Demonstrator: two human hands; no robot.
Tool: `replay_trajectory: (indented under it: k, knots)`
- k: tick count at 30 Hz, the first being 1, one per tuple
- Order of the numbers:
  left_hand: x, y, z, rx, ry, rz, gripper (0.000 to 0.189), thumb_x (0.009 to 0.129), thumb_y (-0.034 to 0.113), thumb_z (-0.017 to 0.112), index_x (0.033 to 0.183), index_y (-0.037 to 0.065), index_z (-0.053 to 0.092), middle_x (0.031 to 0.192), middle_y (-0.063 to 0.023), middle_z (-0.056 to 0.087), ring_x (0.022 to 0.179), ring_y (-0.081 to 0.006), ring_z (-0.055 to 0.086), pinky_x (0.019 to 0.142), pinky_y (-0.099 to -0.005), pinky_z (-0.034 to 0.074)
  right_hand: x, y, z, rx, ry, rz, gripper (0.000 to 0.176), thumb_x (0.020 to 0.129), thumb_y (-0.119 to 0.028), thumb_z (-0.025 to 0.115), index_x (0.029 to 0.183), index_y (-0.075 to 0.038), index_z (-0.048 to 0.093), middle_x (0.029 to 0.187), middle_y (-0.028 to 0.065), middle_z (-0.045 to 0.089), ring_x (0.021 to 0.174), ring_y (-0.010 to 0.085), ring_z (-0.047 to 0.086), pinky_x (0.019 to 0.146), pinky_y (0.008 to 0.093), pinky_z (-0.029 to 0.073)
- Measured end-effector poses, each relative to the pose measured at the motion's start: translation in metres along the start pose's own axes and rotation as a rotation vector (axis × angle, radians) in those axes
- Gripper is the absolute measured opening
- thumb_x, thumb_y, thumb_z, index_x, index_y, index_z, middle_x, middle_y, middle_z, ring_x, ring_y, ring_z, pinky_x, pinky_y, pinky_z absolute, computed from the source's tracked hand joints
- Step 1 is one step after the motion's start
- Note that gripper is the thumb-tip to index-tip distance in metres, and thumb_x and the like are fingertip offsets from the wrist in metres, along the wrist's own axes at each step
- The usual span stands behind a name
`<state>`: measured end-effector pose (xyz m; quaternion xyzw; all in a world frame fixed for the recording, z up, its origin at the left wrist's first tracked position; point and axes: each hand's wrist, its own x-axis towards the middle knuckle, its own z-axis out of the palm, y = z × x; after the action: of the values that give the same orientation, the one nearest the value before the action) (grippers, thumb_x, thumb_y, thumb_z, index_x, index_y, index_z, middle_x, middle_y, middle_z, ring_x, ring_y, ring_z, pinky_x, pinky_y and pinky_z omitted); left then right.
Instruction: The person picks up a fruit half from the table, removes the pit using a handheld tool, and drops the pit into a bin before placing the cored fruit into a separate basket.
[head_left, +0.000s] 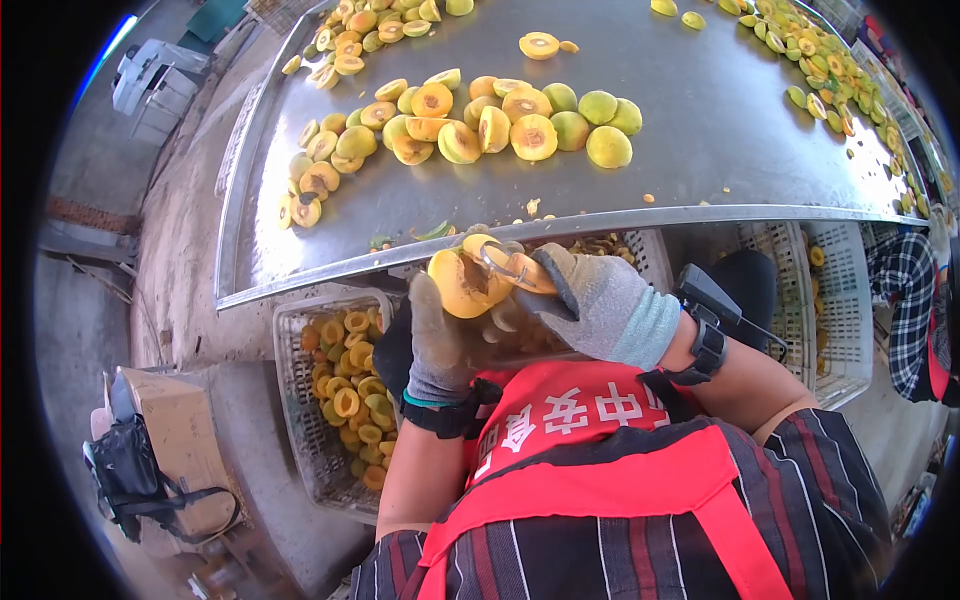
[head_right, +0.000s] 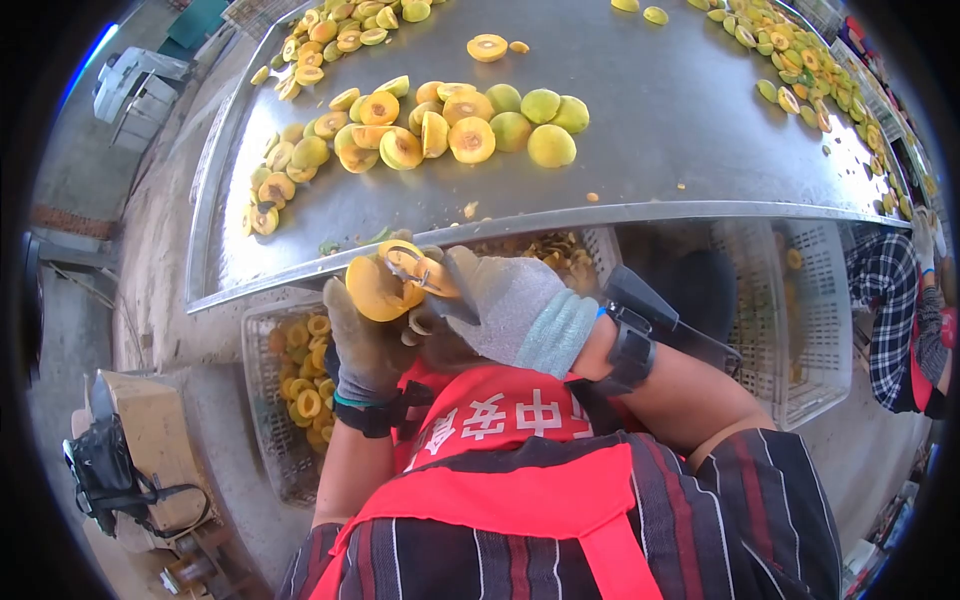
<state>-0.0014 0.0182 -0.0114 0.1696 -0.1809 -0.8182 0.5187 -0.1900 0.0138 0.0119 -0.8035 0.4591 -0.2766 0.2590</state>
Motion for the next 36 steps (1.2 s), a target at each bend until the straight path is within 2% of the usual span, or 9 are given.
replay_trajectory:
  k: [2,12,19,21,24,28,29,32,36]
  knots:
    - [-0.005,-0.006,0.007,0.347,0.128,0.058,0.071,0.087,0.061,0.042,0.124,0.001,0.043,0.103,-0.0127,0.059,0.069,-0.0181,0.061,0.051,-0.0231,0.048,0.003,-0.004,0.000,-0.087,-0.064,0.017,0.036,0.083,-0.027,0.061,0.107,-0.002,0.050,0.080,0.0197,0.061,0.070,0.0358,0.061,0.059,0.0413,0.048]
    - [-0.004,-0.013,0.009,0.527,0.276,0.306,0.046,0.094,0.039,0.043,0.118,0.001,0.048,0.105,-0.0112,0.059,0.097,-0.0219,0.058,0.086,-0.0338,0.047,0.000,-0.007,0.013,-0.169,-0.150,-0.049,0.037,0.081,-0.023,0.060,0.105,0.001,0.044,0.071,0.0186,0.060,0.063,0.0368,0.061,0.056,0.0427,0.048]
    - [-0.006,0.006,0.006,0.837,0.295,0.226,0.040,0.094,0.037,0.043,0.109,0.002,0.055,0.099,-0.0100,0.060,0.091,-0.0205,0.060,0.080,-0.0319,0.049,-0.002,-0.004,0.011,-0.132,-0.258,-0.064,0.033,0.080,-0.018,0.060,0.100,0.002,0.042,0.066,0.0196,0.058,0.061,0.0380,0.060,0.055,0.0451,0.047]
    - [-0.008,0.013,0.013,1.061,0.350,0.051,0.040,0.094,0.038,0.044,0.105,0.001,0.057,0.093,-0.0085,0.061,0.085,-0.0179,0.060,0.075,-0.0295,0.049,-0.004,-0.004,0.011,-0.132,-0.284,-0.049,0.033,0.080,-0.018,0.059,0.099,0.002,0.042,0.065,0.0198,0.058,0.061,0.0385,0.059,0.055,0.0457,0.047]
    - [-0.003,0.007,0.008,0.801,0.383,0.117,0.029,0.094,0.026,0.047,0.098,0.000,0.059,0.092,-0.0050,0.060,0.084,-0.0116,0.055,0.078,-0.0252,0.044,-0.003,-0.007,0.018,0.035,-0.378,0.092,0.033,0.080,-0.017,0.058,0.103,0.002,0.042,0.074,0.0221,0.059,0.067,0.0393,0.060,0.059,0.0459,0.048]
    - [0.009,0.005,0.023,0.514,0.230,0.257,0.028,0.094,0.024,0.048,0.109,0.001,0.052,0.099,-0.0125,0.060,0.089,-0.0185,0.059,0.081,-0.0307,0.048,0.000,0.002,0.037,0.323,-0.133,0.012,0.033,0.083,-0.014,0.055,0.111,-0.001,0.046,0.095,0.0237,0.058,0.083,0.0399,0.060,0.069,0.0439,0.048]
    - [0.009,0.002,0.033,0.528,0.253,0.290,0.026,0.093,0.021,0.050,0.111,0.001,0.050,0.099,-0.0136,0.060,0.089,-0.0200,0.060,0.081,-0.0323,0.049,0.001,-0.001,0.034,0.317,-0.040,-0.054,0.033,0.083,-0.015,0.055,0.112,-0.001,0.046,0.094,0.0235,0.059,0.082,0.0406,0.060,0.069,0.0440,0.049]
    - [0.009,-0.007,0.032,0.498,0.298,0.308,0.026,0.090,0.014,0.056,0.112,0.002,0.051,0.102,-0.0134,0.060,0.089,-0.0202,0.060,0.084,-0.0342,0.050,0.002,-0.005,0.023,0.101,-0.195,0.078,0.037,0.081,-0.021,0.059,0.107,0.000,0.043,0.078,0.0223,0.061,0.070,0.0407,0.061,0.062,0.0450,0.048]
    - [0.006,-0.011,0.028,0.558,0.407,0.320,0.027,0.093,0.016,0.047,0.112,-0.002,0.055,0.101,-0.0108,0.059,0.090,-0.0174,0.058,0.079,-0.0299,0.048,0.000,0.005,0.027,0.009,-0.232,0.060,0.037,0.080,-0.022,0.060,0.104,0.000,0.043,0.074,0.0221,0.061,0.067,0.0401,0.061,0.058,0.0455,0.048]
